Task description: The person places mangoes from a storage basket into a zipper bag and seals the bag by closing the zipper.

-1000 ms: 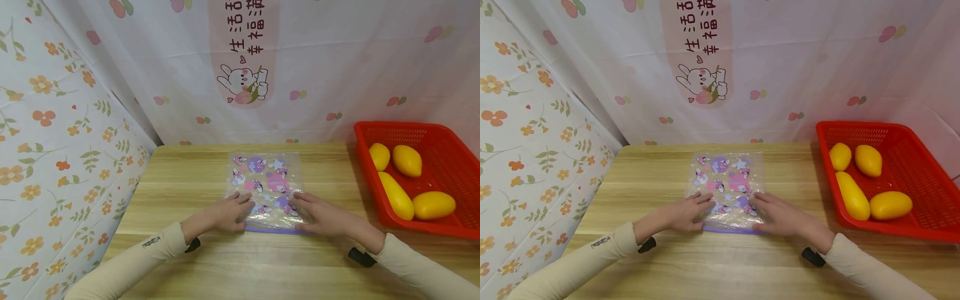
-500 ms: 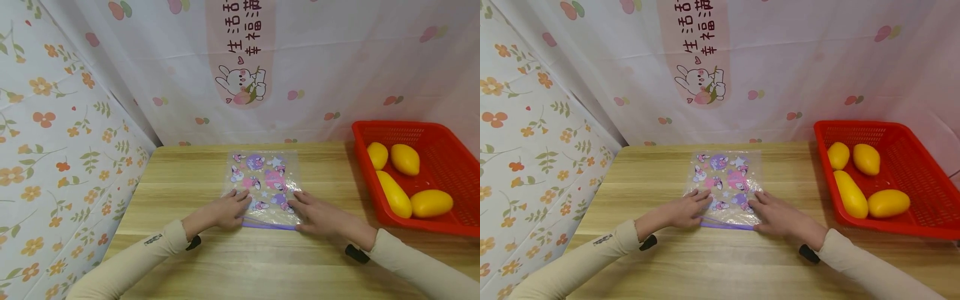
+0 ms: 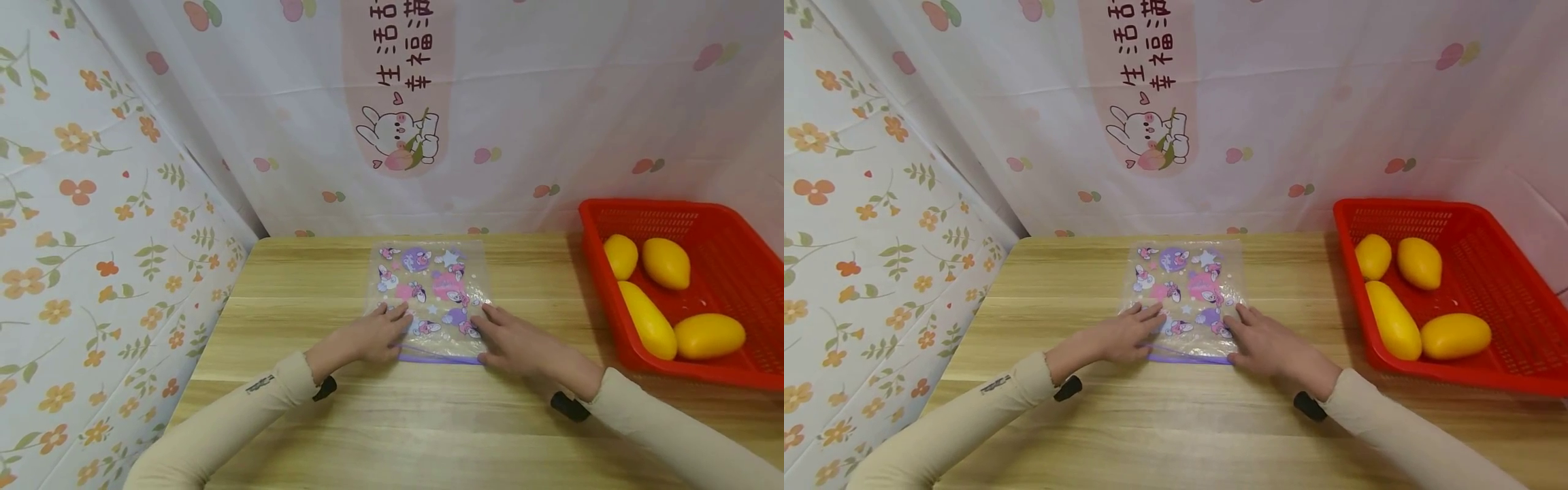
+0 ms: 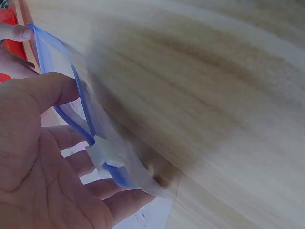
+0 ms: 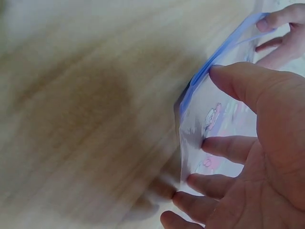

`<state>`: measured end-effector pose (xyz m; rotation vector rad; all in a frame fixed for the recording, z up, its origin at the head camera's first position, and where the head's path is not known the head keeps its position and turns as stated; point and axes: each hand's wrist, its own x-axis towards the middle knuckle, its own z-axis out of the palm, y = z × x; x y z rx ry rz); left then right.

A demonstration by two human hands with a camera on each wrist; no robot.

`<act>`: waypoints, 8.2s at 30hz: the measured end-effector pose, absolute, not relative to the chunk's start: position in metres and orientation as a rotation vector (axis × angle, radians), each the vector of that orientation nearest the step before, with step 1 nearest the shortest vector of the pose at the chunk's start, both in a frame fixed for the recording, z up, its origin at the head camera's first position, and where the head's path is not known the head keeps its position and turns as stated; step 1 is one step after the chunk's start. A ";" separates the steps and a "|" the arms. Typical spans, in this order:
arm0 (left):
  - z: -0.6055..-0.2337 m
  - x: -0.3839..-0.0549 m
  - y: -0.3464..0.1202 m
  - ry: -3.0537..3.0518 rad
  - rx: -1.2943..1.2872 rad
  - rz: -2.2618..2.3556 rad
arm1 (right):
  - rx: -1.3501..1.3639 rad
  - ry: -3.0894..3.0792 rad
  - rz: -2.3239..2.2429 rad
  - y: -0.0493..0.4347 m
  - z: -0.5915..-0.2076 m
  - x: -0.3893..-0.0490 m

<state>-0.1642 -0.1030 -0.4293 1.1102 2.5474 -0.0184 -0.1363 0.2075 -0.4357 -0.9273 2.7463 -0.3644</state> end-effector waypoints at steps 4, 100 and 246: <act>-0.428 -0.171 -0.103 2.534 1.092 0.018 | -0.921 2.739 -0.370 0.206 -0.437 -0.143; -0.433 -0.181 -0.105 2.758 1.013 0.169 | 0.323 1.617 -2.198 0.178 -0.466 -0.135; -0.440 -0.168 -0.128 2.640 1.005 0.088 | -0.165 1.772 -1.748 0.231 -0.447 -0.134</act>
